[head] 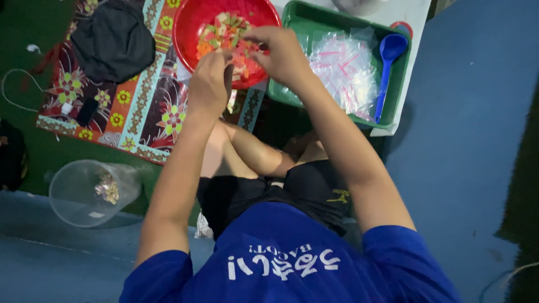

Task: Manually portioning small snack pieces into individual plastic bags and tying them closed.

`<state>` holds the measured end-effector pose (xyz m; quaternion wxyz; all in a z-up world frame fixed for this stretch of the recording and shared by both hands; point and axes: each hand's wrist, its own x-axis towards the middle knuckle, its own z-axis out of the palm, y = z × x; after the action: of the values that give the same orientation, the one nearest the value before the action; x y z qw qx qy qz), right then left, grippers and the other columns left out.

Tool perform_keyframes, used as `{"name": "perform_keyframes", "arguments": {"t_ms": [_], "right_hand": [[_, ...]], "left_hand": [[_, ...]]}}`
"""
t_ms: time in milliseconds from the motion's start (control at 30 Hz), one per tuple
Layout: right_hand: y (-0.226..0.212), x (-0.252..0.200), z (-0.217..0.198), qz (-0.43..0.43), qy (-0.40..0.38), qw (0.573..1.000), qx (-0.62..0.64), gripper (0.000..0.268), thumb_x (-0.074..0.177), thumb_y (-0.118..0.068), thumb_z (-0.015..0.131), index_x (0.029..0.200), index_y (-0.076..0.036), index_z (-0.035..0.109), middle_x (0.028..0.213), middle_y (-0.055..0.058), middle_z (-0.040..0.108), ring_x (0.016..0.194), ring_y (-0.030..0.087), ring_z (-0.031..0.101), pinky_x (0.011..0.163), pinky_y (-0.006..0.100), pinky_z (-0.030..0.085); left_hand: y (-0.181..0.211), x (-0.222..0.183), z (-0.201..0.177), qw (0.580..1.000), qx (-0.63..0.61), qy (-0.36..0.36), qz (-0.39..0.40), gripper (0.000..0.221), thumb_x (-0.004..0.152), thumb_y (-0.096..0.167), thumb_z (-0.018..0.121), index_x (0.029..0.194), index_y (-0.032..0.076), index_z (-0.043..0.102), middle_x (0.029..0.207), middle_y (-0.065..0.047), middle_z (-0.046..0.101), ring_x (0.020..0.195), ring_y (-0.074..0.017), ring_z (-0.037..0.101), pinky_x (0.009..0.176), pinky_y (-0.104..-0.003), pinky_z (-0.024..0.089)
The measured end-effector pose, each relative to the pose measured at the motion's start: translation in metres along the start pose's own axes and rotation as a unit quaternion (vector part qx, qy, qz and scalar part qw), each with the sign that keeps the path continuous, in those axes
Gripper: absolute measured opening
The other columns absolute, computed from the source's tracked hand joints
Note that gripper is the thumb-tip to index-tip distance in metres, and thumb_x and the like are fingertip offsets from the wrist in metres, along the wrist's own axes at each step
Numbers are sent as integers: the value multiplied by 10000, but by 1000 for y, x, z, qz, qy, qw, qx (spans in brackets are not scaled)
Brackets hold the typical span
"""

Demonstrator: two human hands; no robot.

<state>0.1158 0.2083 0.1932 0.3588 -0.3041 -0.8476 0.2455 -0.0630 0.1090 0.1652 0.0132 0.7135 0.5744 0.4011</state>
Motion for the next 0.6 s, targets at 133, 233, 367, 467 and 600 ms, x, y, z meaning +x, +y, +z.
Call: {"name": "perform_keyframes", "arguments": {"t_ms": [133, 233, 367, 467, 600], "right_hand": [[5, -35, 12, -11, -19, 999, -24, 611, 670, -80, 913, 1239, -43, 693, 1221, 123, 734, 1055, 310, 718, 942, 396, 565], [-8, -72, 19, -10, 22, 993, 117, 497, 828, -201, 927, 1246, -41, 712, 1208, 203, 723, 1201, 408, 659, 1074, 494, 498], [-24, -128, 18, 82, 28, 985, 149, 133, 869, -78, 812, 970, -165, 813, 994, 58, 794, 1012, 278, 749, 930, 392, 574], [-22, -169, 16, 131, 29, 973, 188, 135, 843, -80, 830, 920, -190, 830, 934, 22, 813, 935, 215, 771, 886, 349, 591], [-22, -214, 12, 150, 35, 971, 182, 105, 826, -182, 873, 912, -147, 824, 911, 28, 823, 904, 219, 783, 833, 349, 606]], "left_hand": [[16, -6, -9, 999, 26, 39, 6, 104, 861, -62, 714, 945, -57, 652, 1048, -156, 607, 935, -326, 615, 816, -412, 534], [26, -24, -15, 994, 46, 61, 78, 127, 914, 108, 754, 987, 36, 679, 1115, -182, 557, 1054, -410, 570, 920, -503, 478], [46, -63, -21, 997, -38, -53, 38, 168, 901, 127, 753, 1063, 100, 718, 1047, -94, 674, 994, -301, 677, 878, -424, 534], [57, -93, -11, 991, -112, -72, -5, 158, 936, 194, 763, 1085, 144, 745, 1005, -26, 728, 932, -229, 708, 836, -360, 561], [74, -110, 2, 970, -206, -118, -49, 220, 924, 213, 769, 1131, 142, 747, 895, -28, 760, 838, -237, 736, 776, -334, 608]]}}
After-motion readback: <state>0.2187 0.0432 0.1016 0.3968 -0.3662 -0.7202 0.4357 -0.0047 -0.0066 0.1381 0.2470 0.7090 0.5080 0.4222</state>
